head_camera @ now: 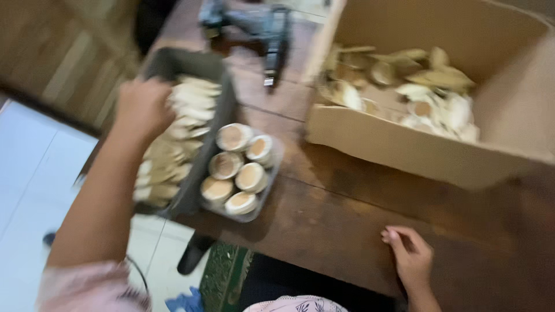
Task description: The person sorts small wooden pieces from a cardboard box into two separate containers on a wooden table. They pick up each piece, briefly inspect it, and place it into either a gray bin or a clear plastic container based on its shape.
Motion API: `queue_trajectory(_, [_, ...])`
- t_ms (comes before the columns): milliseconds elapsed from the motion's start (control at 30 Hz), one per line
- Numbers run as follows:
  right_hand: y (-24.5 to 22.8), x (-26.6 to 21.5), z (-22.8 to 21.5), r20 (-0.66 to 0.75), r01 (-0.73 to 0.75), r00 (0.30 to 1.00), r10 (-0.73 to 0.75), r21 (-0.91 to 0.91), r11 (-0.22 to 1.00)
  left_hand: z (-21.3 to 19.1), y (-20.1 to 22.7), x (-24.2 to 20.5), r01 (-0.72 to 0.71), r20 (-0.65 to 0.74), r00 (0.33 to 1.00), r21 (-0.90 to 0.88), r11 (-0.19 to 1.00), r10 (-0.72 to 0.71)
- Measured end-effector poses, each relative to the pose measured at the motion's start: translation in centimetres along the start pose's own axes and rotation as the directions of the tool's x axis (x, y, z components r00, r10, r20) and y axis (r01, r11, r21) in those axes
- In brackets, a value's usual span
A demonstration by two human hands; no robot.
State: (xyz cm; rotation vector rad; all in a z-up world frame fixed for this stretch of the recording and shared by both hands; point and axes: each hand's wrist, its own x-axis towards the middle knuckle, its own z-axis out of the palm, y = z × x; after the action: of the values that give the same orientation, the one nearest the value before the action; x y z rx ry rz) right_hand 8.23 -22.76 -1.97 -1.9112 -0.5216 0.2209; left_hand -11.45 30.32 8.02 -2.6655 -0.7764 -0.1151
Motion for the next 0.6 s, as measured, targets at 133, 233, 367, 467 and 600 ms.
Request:
queue_trajectory(133, [0.9,0.1,-0.3,-0.072,-0.010,0.997,0.019,0.131,0.991,0.7,1.7,-1.0,0.004,0.092,0.996,0.025,1.000,-0.006])
queue_trajectory(233, [-0.5,0.5,-0.9,-0.040,0.078,0.996,-0.075,0.078,0.994,1.0,2.5,-1.4,0.027,0.051,0.999,-0.388,0.921,-0.007])
queue_trajectory(367, [0.2,1.1,-1.6,0.031,0.130,0.991,-0.130,0.006,0.991,-1.8,3.8,-0.2,0.224,0.258,0.956,-0.340,0.913,-0.138])
queue_trajectory(467, [-0.3,1.7,-2.3,0.117,0.002,0.993,-0.014,0.098,0.995,-7.3,7.6,2.0,0.218,0.207,0.966,-0.341,0.915,-0.154])
queue_trajectory(600, [-3.1,4.1,-4.7,0.399,-0.163,0.911,0.100,0.126,0.979,-13.0,14.8,4.7,-0.197,-0.215,0.970,-0.419,0.886,0.114])
